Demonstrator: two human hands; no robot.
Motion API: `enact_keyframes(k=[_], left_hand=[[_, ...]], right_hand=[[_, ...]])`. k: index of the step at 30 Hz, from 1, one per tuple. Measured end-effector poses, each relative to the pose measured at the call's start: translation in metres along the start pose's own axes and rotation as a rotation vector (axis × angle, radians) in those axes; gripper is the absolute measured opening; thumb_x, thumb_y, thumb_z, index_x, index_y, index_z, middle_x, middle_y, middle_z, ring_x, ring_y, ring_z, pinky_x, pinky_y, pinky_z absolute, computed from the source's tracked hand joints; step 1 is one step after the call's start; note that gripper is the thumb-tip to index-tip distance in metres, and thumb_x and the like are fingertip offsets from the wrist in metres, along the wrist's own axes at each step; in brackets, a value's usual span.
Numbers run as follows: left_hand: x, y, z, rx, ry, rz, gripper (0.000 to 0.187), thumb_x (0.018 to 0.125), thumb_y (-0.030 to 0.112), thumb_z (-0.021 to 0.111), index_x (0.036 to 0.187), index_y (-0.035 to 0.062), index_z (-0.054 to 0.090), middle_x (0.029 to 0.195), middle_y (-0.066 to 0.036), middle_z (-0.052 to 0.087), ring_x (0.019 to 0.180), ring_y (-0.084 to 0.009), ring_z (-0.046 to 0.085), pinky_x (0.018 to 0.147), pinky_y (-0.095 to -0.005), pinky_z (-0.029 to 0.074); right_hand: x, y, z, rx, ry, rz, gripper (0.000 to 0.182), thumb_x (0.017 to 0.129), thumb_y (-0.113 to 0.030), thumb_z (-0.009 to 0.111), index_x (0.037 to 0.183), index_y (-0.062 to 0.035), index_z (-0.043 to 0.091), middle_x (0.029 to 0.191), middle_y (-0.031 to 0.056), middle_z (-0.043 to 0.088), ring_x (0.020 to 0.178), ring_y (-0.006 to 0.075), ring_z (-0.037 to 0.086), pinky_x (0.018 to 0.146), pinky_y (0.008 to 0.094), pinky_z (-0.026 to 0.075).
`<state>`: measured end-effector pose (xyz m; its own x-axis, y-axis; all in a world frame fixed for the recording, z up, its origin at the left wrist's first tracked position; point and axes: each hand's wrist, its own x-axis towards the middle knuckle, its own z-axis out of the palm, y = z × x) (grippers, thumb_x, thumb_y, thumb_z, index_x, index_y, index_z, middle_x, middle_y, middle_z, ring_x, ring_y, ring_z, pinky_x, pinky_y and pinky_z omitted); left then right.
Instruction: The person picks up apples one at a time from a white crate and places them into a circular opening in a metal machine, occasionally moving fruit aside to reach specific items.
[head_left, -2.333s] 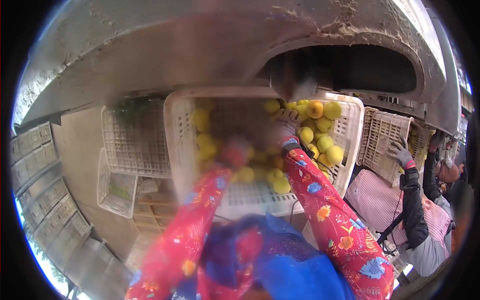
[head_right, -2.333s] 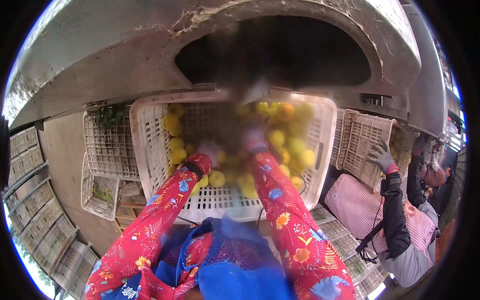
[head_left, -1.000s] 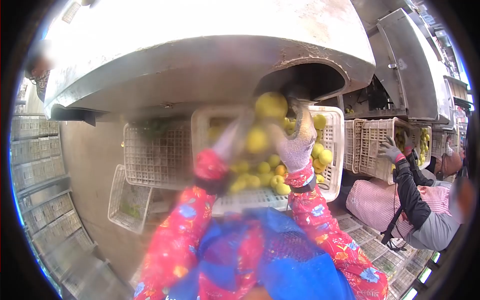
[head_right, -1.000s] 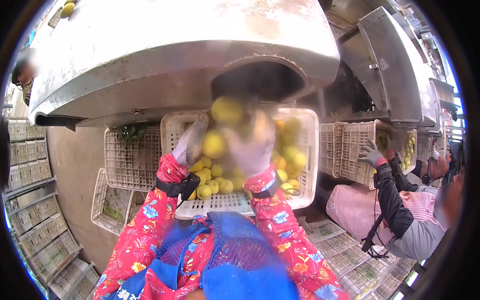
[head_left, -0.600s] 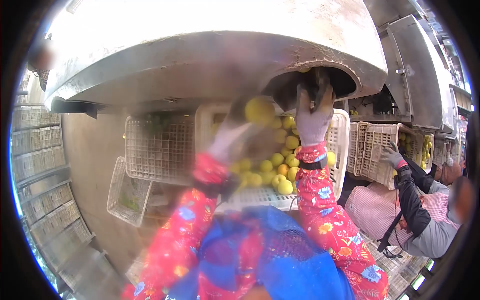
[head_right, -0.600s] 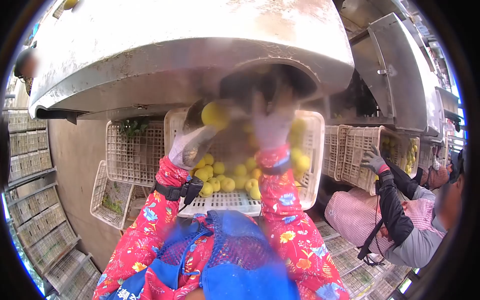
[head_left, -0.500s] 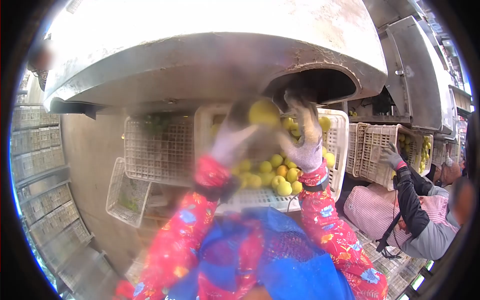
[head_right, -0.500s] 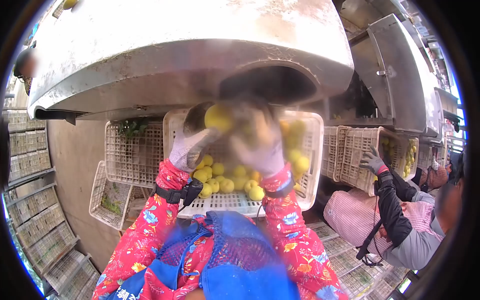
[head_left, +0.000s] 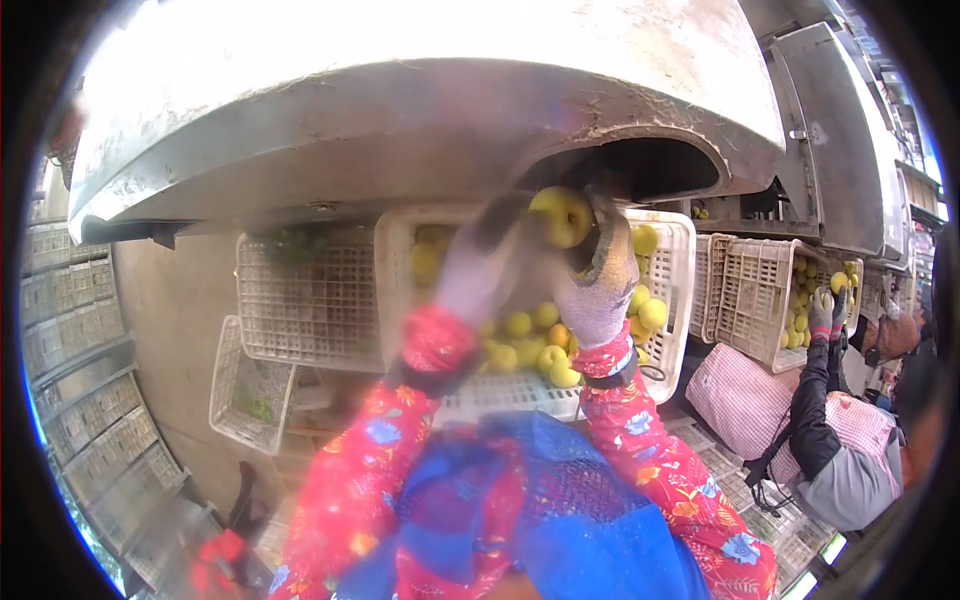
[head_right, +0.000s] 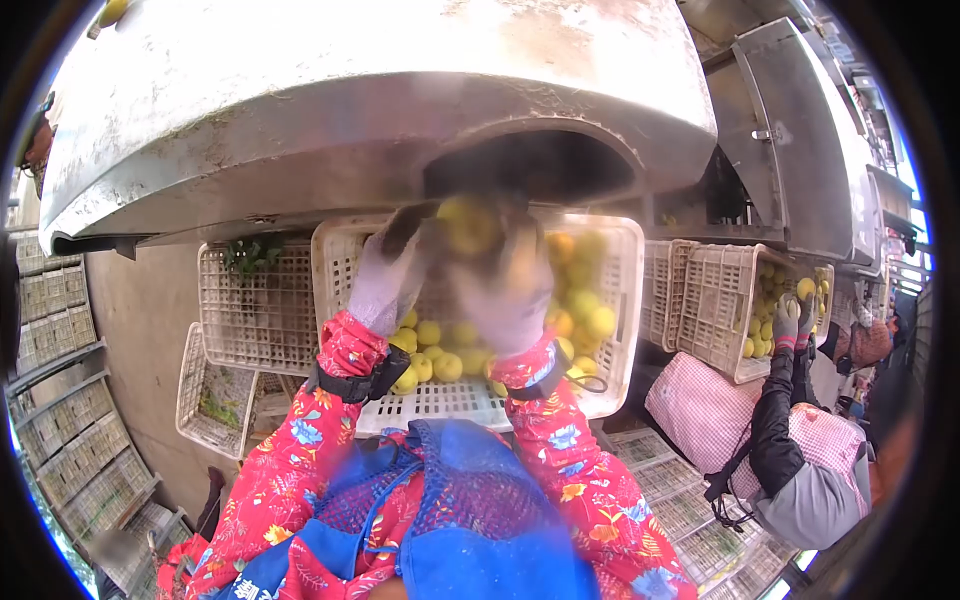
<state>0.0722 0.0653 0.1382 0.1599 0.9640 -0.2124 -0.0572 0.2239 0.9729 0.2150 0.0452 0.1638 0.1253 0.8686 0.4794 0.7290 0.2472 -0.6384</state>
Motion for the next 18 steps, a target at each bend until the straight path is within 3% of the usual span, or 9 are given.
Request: enact_keyframes(k=[1,4,6,8,10,11,14,16,18], left_hand=[[0.0,0.0,-0.001,-0.075,-0.01,-0.075,0.034,0.095,0.017,0.059,0.128,0.0072,0.061,0.112,-0.015,0.068,0.104,-0.028,0.066,0.093,-0.0365,0.051],[-0.004,-0.041,-0.029,0.41,-0.018,0.005,0.037,0.094,0.017,0.054,0.13,0.0093,0.06,0.125,-0.018,0.062,0.114,-0.0324,0.061,0.098,-0.0403,0.048],[-0.007,-0.082,-0.051,0.686,0.003,-0.072,0.041,0.093,0.022,0.055,0.132,0.009,0.058,0.136,-0.019,0.056,0.124,-0.0338,0.055,0.1,-0.042,0.047],[0.001,-0.07,-0.054,0.838,0.071,-0.427,0.047,0.094,0.036,0.061,0.126,0.0018,0.061,0.131,-0.017,0.061,0.123,-0.0265,0.057,0.098,-0.0368,0.047],[0.016,-0.158,-0.056,1.283,0.015,-0.3,0.052,0.092,0.037,0.06,0.132,0.0047,0.057,0.145,-0.019,0.048,0.136,-0.0346,0.043,0.102,-0.0445,0.045],[0.017,-0.191,-0.054,1.498,-0.024,-0.229,0.055,0.091,0.038,0.06,0.135,0.0061,0.056,0.152,-0.019,0.041,0.143,-0.0386,0.035,0.104,-0.0484,0.044],[0.035,-0.201,-0.036,1.659,-0.288,-0.438,0.056,0.089,0.034,0.062,0.139,0.0107,0.053,0.157,-0.018,0.031,0.144,-0.0456,0.027,0.098,-0.0548,0.046],[0.045,-0.207,-0.022,1.754,-0.468,-0.588,0.058,0.087,0.031,0.063,0.142,0.0138,0.052,0.16,-0.018,0.024,0.144,-0.0503,0.021,0.094,-0.0591,0.048],[0.037,-0.217,-0.018,1.816,-0.506,-0.575,0.058,0.087,0.029,0.064,0.142,0.0148,0.052,0.159,-0.018,0.026,0.144,-0.0505,0.023,0.09,-0.0601,0.05]], right_hand=[[0.002,-0.001,0.001,0.017,0.019,0.019,0.062,0.077,-0.012,0.075,0.133,0.0003,0.05,0.112,0.0211,0.066,0.098,0.0372,0.067,0.084,0.0414,0.055],[0.01,0.02,0.012,-0.038,-0.069,0.23,0.075,0.077,-0.023,0.082,0.138,0.0036,0.047,0.116,0.0222,0.064,0.114,0.0377,0.061,0.092,0.0448,0.05],[0.028,0.059,0.038,-0.502,-0.037,0.029,0.075,0.081,-0.033,0.079,0.137,0.0037,0.046,0.112,0.0239,0.064,0.113,0.0417,0.059,0.092,0.0492,0.048],[0.036,0.08,0.042,-0.687,-0.012,-0.083,0.074,0.084,-0.041,0.075,0.136,0.0035,0.047,0.109,0.0249,0.063,0.112,0.0444,0.057,0.092,0.0528,0.047],[0.051,0.08,0.029,-0.596,0.031,-0.12,0.073,0.087,-0.047,0.071,0.134,0.003,0.048,0.108,0.0251,0.063,0.111,0.0459,0.055,0.091,0.0556,0.046],[0.042,0.078,0.024,-0.462,0.087,-0.053,0.064,0.089,-0.038,0.069,0.132,0.0032,0.049,0.109,0.025,0.063,0.108,0.0423,0.058,0.089,0.0516,0.048],[0.0,0.074,0.004,0.114,0.164,0.116,0.048,0.092,-0.02,0.066,0.131,0.0037,0.049,0.114,0.0241,0.064,0.103,0.0336,0.064,0.086,0.0419,0.052],[-0.05,0.098,0.0,0.009,-0.15,0.321,0.041,0.091,-0.008,0.062,0.13,0.0009,0.052,0.117,0.0195,0.066,0.1,0.0267,0.067,0.085,0.0346,0.054],[-0.09,0.151,0.029,-0.127,-0.49,0.58,0.038,0.089,-0.012,0.065,0.126,-0.0048,0.059,0.113,0.0136,0.069,0.101,0.0269,0.068,0.085,0.0354,0.055]])
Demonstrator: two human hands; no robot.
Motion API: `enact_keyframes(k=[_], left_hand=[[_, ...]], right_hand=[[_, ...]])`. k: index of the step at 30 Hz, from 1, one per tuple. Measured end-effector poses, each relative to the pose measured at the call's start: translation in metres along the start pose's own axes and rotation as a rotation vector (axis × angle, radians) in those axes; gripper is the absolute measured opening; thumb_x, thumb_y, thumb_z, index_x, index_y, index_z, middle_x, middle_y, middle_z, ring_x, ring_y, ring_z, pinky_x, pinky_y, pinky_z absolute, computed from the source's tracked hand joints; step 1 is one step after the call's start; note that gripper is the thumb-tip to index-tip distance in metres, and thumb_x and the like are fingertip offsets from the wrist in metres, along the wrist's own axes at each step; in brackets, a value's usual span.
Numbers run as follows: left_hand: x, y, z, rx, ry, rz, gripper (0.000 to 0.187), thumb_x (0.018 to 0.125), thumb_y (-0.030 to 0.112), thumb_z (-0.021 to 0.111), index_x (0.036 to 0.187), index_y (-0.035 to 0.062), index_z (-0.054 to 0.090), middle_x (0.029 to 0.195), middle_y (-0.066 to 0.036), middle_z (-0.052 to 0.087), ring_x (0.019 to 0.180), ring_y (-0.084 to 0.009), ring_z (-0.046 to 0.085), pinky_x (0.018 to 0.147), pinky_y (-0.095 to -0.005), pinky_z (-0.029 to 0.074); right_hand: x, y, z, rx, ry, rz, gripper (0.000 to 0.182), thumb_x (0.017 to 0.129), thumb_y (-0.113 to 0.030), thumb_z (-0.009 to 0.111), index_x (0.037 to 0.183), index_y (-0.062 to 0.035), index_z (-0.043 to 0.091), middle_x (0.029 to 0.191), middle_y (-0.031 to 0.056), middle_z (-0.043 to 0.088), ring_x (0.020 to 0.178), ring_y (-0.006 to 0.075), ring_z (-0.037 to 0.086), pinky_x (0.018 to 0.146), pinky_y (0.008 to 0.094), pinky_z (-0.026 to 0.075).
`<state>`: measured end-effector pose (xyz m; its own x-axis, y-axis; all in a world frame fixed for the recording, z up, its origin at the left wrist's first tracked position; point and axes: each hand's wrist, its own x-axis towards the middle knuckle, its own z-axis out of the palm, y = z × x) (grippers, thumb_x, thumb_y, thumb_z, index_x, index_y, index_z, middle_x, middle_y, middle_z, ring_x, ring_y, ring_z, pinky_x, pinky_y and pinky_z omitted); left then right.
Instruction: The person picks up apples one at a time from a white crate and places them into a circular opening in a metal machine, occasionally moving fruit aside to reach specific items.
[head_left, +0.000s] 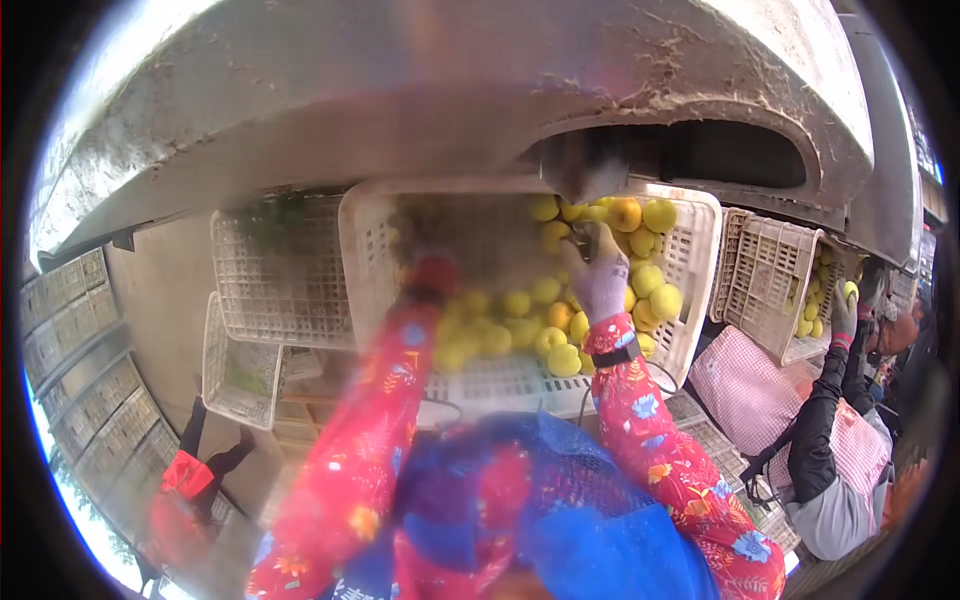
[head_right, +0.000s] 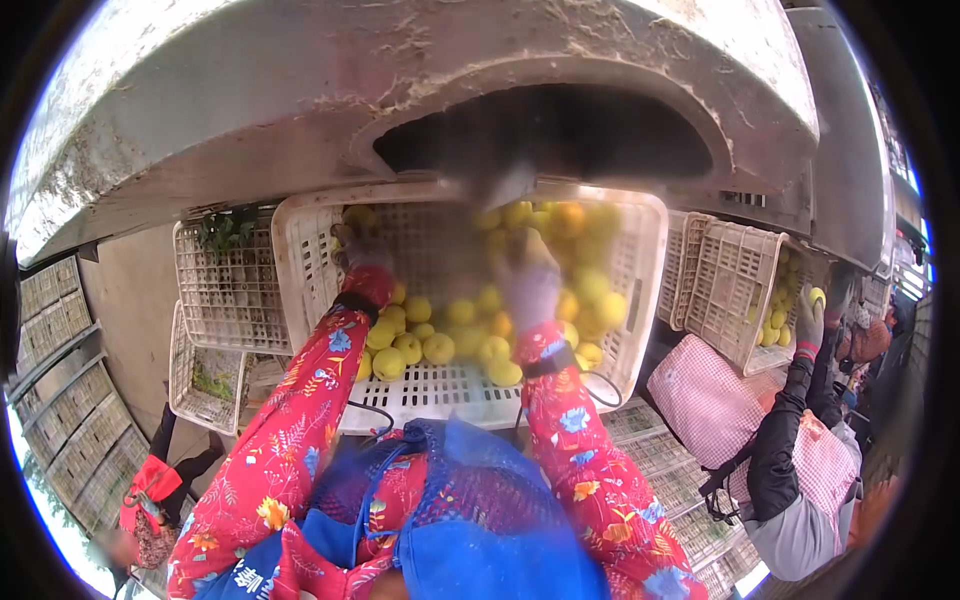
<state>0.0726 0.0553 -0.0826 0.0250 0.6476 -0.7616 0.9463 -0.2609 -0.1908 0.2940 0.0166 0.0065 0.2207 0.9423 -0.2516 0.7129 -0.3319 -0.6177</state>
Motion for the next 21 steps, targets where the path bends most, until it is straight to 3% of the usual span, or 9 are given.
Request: enact_keyframes(k=[2,4,7,9,11,13,14,16,21], left_hand=[[0.018,-0.006,0.022,0.0,0.146,0.005,0.054,0.088,0.027,0.062,0.14,0.0137,0.055,0.152,-0.018,0.038,0.141,-0.0461,0.032,0.087,-0.0578,0.051],[0.09,-0.017,0.082,-0.025,0.154,0.023,0.05,0.089,0.025,0.061,0.138,0.0126,0.057,0.143,-0.019,0.05,0.136,-0.0415,0.043,0.085,-0.0556,0.053],[0.109,-0.025,0.093,-0.041,0.02,0.028,0.047,0.091,0.024,0.059,0.136,0.0118,0.059,0.132,-0.019,0.06,0.13,-0.0375,0.051,0.088,-0.0542,0.052],[0.098,-0.018,0.099,-0.052,0.007,0.065,0.048,0.09,0.025,0.06,0.136,0.0112,0.058,0.132,-0.018,0.06,0.129,-0.0366,0.051,0.089,-0.0532,0.051],[0.077,-0.014,0.089,-0.086,0.011,0.103,0.049,0.09,0.026,0.061,0.136,0.0106,0.058,0.132,-0.018,0.06,0.129,-0.0358,0.051,0.09,-0.0521,0.051],[0.06,-0.016,0.075,-0.145,0.022,0.125,0.051,0.089,0.028,0.062,0.136,0.01,0.057,0.132,-0.017,0.06,0.128,-0.0349,0.052,0.091,-0.051,0.05],[0.054,-0.019,0.067,-0.182,0.03,0.137,0.051,0.089,0.028,0.063,0.136,0.0097,0.057,0.132,-0.017,0.06,0.128,-0.0344,0.052,0.091,-0.0505,0.05],[0.04,-0.024,0.054,-0.263,0.05,0.147,0.053,0.088,0.029,0.064,0.137,0.0091,0.057,0.132,-0.016,0.06,0.127,-0.0336,0.052,0.092,-0.0495,0.05],[0.011,-0.039,0.014,-0.577,0.132,0.183,0.057,0.087,0.032,0.067,0.137,0.0076,0.055,0.132,-0.015,0.059,0.125,-0.0314,0.053,0.094,-0.0468,0.049]], right_hand=[[0.011,0.055,0.055,-0.446,-0.145,-0.188,0.028,0.091,-0.02,0.063,0.111,-0.0018,0.064,0.096,0.0136,0.071,0.084,0.0305,0.07,0.074,0.0399,0.057],[0.041,0.071,0.097,-0.55,-0.113,-0.064,0.031,0.092,-0.027,0.061,0.105,0.0006,0.066,0.087,0.0133,0.073,0.076,0.0326,0.072,0.068,0.0426,0.058],[0.07,0.058,0.146,-0.278,0.007,0.332,0.041,0.092,-0.032,0.06,0.113,0.0026,0.061,0.086,0.0136,0.073,0.078,0.0335,0.072,0.07,0.0436,0.058],[0.067,0.074,0.139,-0.274,-0.098,0.231,0.051,0.091,-0.033,0.062,0.126,0.0031,0.054,0.086,0.0156,0.072,0.08,0.0339,0.072,0.072,0.0441,0.058],[0.052,0.081,0.116,-0.468,-0.233,0.145,0.057,0.084,-0.029,0.07,0.13,-0.0003,0.054,0.108,0.017,0.065,0.1,0.0334,0.066,0.086,0.0413,0.054],[0.017,0.058,0.074,-0.295,-0.092,-0.056,0.06,0.077,-0.017,0.078,0.13,-0.0025,0.053,0.135,0.0155,0.055,0.122,0.03,0.056,0.1,0.0383,0.049],[-0.005,0.001,0.023,0.066,0.135,-0.211,0.063,0.076,-0.01,0.078,0.131,-0.0011,0.049,0.139,0.0138,0.051,0.127,0.0274,0.053,0.102,0.0382,0.048],[-0.034,-0.024,-0.006,0.552,0.105,-0.134,0.064,0.072,0.003,0.077,0.129,-0.0015,0.047,0.138,0.0144,0.051,0.127,0.0237,0.052,0.102,0.037,0.047],[-0.053,-0.066,-0.045,0.713,0.174,-0.343,0.074,0.064,-0.002,0.084,0.129,-0.0024,0.049,0.134,0.0169,0.053,0.122,0.027,0.055,0.1,0.0376,0.048]])
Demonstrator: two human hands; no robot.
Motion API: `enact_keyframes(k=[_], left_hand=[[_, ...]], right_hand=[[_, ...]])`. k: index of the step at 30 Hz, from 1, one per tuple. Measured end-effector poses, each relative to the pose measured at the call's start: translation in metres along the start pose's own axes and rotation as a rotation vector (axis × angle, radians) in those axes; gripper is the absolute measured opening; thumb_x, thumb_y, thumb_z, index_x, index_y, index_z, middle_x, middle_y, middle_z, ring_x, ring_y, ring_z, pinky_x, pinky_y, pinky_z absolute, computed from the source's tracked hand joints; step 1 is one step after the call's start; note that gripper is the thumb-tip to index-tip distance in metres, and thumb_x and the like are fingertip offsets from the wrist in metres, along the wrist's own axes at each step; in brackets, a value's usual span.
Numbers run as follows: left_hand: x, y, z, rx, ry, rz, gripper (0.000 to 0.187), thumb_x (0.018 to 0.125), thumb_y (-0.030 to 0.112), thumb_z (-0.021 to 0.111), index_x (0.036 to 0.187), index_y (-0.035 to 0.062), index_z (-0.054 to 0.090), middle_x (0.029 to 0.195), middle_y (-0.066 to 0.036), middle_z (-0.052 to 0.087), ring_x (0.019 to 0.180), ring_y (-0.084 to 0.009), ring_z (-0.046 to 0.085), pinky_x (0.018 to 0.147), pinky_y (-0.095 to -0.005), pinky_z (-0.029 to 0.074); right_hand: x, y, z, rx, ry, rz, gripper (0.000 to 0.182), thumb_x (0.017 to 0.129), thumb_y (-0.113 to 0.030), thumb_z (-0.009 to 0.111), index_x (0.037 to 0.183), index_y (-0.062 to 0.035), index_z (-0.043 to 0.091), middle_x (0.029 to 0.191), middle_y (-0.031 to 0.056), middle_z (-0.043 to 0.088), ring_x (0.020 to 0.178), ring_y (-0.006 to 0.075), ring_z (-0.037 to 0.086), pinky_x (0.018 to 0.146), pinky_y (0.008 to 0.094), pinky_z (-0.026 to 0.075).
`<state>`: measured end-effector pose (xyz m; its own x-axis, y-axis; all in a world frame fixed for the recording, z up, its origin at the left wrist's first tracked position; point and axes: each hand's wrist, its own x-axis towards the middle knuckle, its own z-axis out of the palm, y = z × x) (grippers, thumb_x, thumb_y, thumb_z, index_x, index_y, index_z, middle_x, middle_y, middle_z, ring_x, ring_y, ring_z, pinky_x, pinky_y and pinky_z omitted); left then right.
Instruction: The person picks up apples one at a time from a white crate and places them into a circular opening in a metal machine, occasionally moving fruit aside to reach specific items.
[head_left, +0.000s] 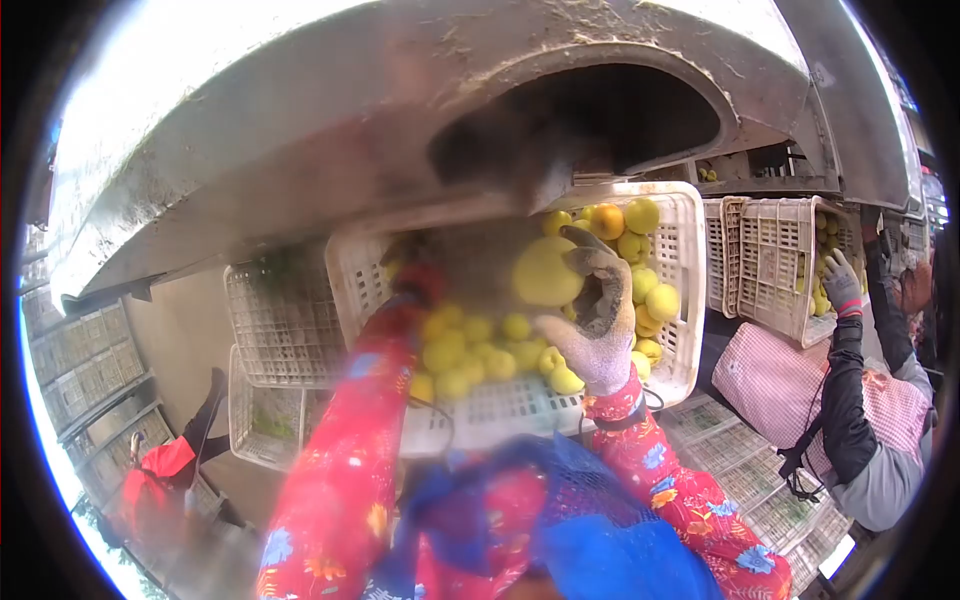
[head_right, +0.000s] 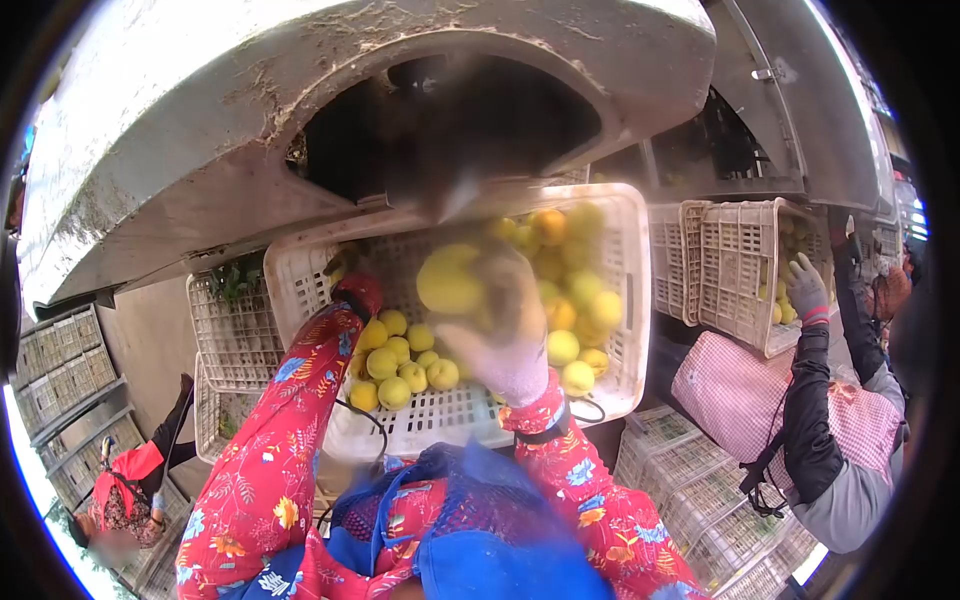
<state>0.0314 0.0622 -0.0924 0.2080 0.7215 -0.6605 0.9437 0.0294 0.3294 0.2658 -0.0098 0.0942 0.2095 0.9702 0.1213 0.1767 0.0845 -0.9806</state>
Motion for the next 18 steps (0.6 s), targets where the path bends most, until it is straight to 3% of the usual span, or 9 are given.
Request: enact_keyframes(k=[4,7,11,14,16,18], left_hand=[[-0.023,0.007,-0.028,-0.275,0.067,0.051,0.061,0.086,0.035,0.069,0.137,0.0064,0.054,0.131,-0.014,0.059,0.124,-0.0297,0.053,0.096,-0.0447,0.048],[-0.039,0.013,-0.043,-0.472,0.095,0.09,0.064,0.085,0.037,0.07,0.138,0.0055,0.053,0.131,-0.013,0.059,0.123,-0.0284,0.053,0.097,-0.0431,0.047],[-0.063,0.021,-0.062,-0.739,0.093,0.167,0.068,0.084,0.039,0.072,0.138,0.0043,0.052,0.131,-0.012,0.059,0.122,-0.0266,0.054,0.099,-0.041,0.046],[-0.085,0.027,-0.077,-0.925,0.071,0.244,0.071,0.083,0.041,0.074,0.138,0.0034,0.051,0.131,-0.012,0.059,0.121,-0.0253,0.054,0.1,-0.0394,0.045],[-0.103,0.036,-0.087,-1.012,0.031,0.304,0.073,0.083,0.042,0.075,0.139,0.0028,0.051,0.131,-0.011,0.059,0.12,-0.0245,0.055,0.101,-0.0384,0.045],[-0.127,0.045,-0.095,-1.081,-0.02,0.352,0.075,0.082,0.044,0.076,0.139,0.0022,0.05,0.131,-0.011,0.059,0.12,-0.0236,0.055,0.102,-0.0373,0.044]], right_hand=[[0.024,-0.027,0.007,-0.354,0.134,-0.187,0.07,0.061,-0.007,0.087,0.123,-0.0024,0.054,0.122,0.0178,0.06,0.112,0.0338,0.061,0.094,0.0416,0.052],[0.042,-0.04,0.018,-0.428,0.252,-0.182,0.065,0.062,-0.008,0.086,0.119,-0.0029,0.056,0.115,0.0177,0.062,0.106,0.0377,0.061,0.091,0.0433,0.052],[0.069,-0.033,0.031,-0.569,0.309,-0.357,0.066,0.065,-0.025,0.089,0.12,-0.0051,0.057,0.115,0.0181,0.062,0.105,0.037,0.061,0.089,0.0441,0.051],[0.096,-0.025,0.049,-1.006,0.315,-0.541,0.062,0.072,-0.024,0.085,0.122,-0.0001,0.056,0.105,0.0193,0.061,0.097,0.0385,0.062,0.083,0.0436,0.052],[0.117,-0.019,0.058,-1.032,0.399,-0.513,0.062,0.074,-0.025,0.084,0.123,0.0004,0.055,0.109,0.0204,0.062,0.102,0.0375,0.062,0.086,0.044,0.052],[0.12,-0.027,0.059,-0.861,0.362,-0.422,0.06,0.076,-0.023,0.082,0.124,0.0013,0.054,0.114,0.0211,0.062,0.107,0.0358,0.062,0.09,0.044,0.051]])
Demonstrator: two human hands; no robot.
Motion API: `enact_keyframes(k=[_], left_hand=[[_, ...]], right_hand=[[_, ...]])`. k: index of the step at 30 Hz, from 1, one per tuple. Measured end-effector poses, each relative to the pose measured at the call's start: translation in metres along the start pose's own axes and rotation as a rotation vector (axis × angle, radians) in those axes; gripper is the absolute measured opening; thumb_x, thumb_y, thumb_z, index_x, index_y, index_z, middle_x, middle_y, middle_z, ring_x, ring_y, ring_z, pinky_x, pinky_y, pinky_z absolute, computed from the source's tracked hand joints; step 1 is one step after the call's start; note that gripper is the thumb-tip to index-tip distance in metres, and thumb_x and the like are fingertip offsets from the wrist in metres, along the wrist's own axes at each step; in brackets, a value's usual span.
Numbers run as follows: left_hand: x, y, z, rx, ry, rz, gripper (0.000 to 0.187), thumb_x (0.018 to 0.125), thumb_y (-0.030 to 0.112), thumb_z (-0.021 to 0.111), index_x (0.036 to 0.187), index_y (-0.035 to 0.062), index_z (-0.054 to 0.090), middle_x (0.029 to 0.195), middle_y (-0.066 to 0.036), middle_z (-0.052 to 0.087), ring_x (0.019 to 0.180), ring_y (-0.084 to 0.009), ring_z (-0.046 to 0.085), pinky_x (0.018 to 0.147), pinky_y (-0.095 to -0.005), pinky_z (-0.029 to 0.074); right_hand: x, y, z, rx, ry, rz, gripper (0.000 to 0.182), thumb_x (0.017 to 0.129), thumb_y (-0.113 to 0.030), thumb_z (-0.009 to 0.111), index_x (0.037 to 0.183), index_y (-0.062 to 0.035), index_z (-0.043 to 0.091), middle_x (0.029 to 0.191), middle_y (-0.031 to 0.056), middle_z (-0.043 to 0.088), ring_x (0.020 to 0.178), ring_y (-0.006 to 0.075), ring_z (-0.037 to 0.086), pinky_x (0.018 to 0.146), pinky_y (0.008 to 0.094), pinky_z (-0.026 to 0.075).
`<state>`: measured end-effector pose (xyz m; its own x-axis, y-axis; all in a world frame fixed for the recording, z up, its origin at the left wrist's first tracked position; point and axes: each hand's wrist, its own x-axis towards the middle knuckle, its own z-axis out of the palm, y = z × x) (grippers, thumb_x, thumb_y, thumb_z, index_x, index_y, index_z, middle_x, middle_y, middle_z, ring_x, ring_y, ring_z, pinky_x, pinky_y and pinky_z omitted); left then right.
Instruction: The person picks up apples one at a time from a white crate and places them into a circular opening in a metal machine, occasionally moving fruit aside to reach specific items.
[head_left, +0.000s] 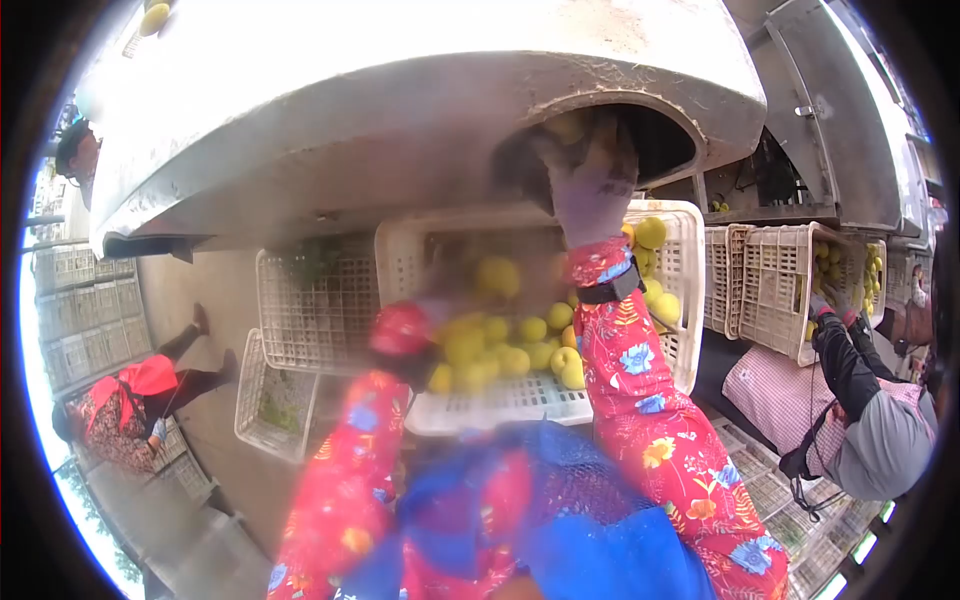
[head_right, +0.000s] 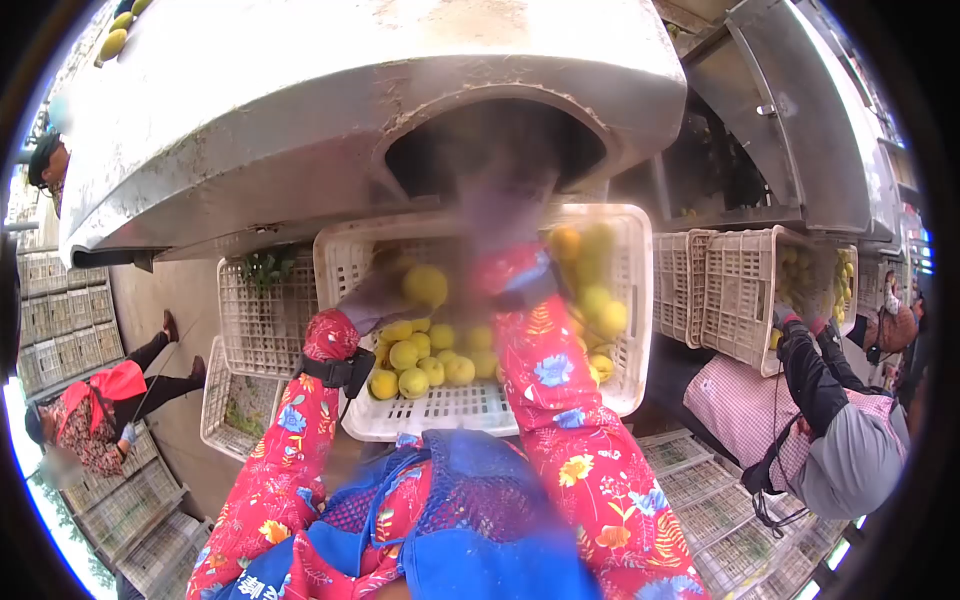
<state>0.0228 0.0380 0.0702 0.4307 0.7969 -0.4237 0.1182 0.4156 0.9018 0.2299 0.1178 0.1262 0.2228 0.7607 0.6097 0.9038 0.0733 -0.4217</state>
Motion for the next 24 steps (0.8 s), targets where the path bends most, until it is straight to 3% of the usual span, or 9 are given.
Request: enact_keyframes(k=[5,6,7,10,13,14,20,23,24], left_hand=[[-0.048,0.036,0.005,-0.172,-0.117,0.049,0.08,0.081,0.048,0.078,0.138,0.0,0.05,0.13,-0.009,0.059,0.118,-0.021,0.056,0.103,-0.0345,0.044],[-0.047,0.012,0.002,-0.111,-0.089,0.176,0.061,0.09,0.033,0.071,0.139,0.0044,0.051,0.129,-0.009,0.062,0.115,-0.0182,0.06,0.095,-0.0311,0.051],[-0.049,0.013,0.002,-0.175,-0.147,0.164,0.063,0.09,0.04,0.07,0.139,0.0043,0.052,0.129,-0.009,0.062,0.114,-0.0183,0.06,0.095,-0.0317,0.051],[-0.051,0.032,0.008,-0.206,-0.29,0.153,0.081,0.089,0.068,0.059,0.137,0.0038,0.053,0.125,-0.01,0.063,0.107,-0.0182,0.061,0.092,-0.0352,0.052],[-0.067,0.056,0.024,-0.367,-0.234,0.02,0.086,0.088,0.075,0.052,0.135,0.0037,0.054,0.121,-0.009,0.064,0.104,-0.0178,0.061,0.09,-0.0356,0.052],[-0.069,0.056,0.028,-0.294,-0.224,0.043,0.087,0.098,0.072,0.023,0.134,-0.0014,0.053,0.121,-0.014,0.064,0.11,-0.0219,0.06,0.097,-0.0354,0.049],[-0.062,0.057,0.037,-0.099,-0.177,0.061,0.069,0.105,0.056,0.028,0.134,-0.0023,0.052,0.126,-0.013,0.063,0.118,-0.0244,0.057,0.104,-0.036,0.043],[-0.056,0.041,0.037,-0.099,-0.075,0.321,0.057,0.102,0.05,0.047,0.131,0.0022,0.057,0.116,-0.01,0.066,0.102,-0.0189,0.063,0.086,-0.0336,0.052],[-0.054,0.035,0.038,-0.201,-0.034,0.321,0.054,0.101,0.048,0.051,0.13,0.0031,0.058,0.114,-0.01,0.067,0.098,-0.0184,0.065,0.081,-0.0335,0.054]], right_hand=[[-0.009,-0.002,-0.083,0.843,-0.299,0.127,0.059,0.078,-0.008,0.077,0.13,0.0046,0.052,0.132,0.0198,0.058,0.125,0.0294,0.057,0.104,0.041,0.045],[-0.026,0.001,-0.096,0.87,-0.479,0.048,0.064,0.076,-0.008,0.078,0.133,0.005,0.052,0.13,0.0181,0.06,0.121,0.0267,0.059,0.104,0.0379,0.046],[-0.041,0.003,-0.107,0.89,-0.669,-0.013,0.069,0.074,-0.007,0.08,0.135,0.0053,0.051,0.129,0.0164,0.062,0.118,0.0239,0.061,0.103,0.0348,0.047],[-0.07,-0.025,-0.119,0.705,-0.61,-0.094,0.066,0.07,-0.015,0.084,0.126,0.003,0.055,0.119,0.0152,0.065,0.107,0.0232,0.065,0.093,0.0353,0.052],[-0.083,-0.037,-0.123,0.736,-0.507,0.02,0.061,0.069,-0.016,0.086,0.119,0.0022,0.057,0.116,0.0144,0.065,0.103,0.0233,0.066,0.088,0.0363,0.054],[-0.086,-0.039,-0.126,0.749,-0.464,0.059,0.06,0.069,-0.016,0.086,0.118,0.0019,0.057,0.115,0.0141,0.065,0.103,0.0234,0.066,0.087,0.0365,0.054],[-0.095,-0.047,-0.143,0.765,-0.371,0.139,0.061,0.07,-0.017,0.084,0.121,0.0036,0.057,0.114,0.0159,0.065,0.102,0.0269,0.066,0.088,0.0377,0.053],[-0.088,-0.038,-0.144,0.514,-0.331,-0.077,0.06,0.071,-0.018,0.083,0.12,0.0054,0.058,0.113,0.02,0.065,0.102,0.0316,0.066,0.09,0.0395,0.053],[-0.086,-0.035,-0.139,0.509,-0.286,0.046,0.059,0.071,-0.018,0.082,0.119,0.0059,0.059,0.112,0.0215,0.065,0.103,0.0337,0.066,0.091,0.0403,0.052]])
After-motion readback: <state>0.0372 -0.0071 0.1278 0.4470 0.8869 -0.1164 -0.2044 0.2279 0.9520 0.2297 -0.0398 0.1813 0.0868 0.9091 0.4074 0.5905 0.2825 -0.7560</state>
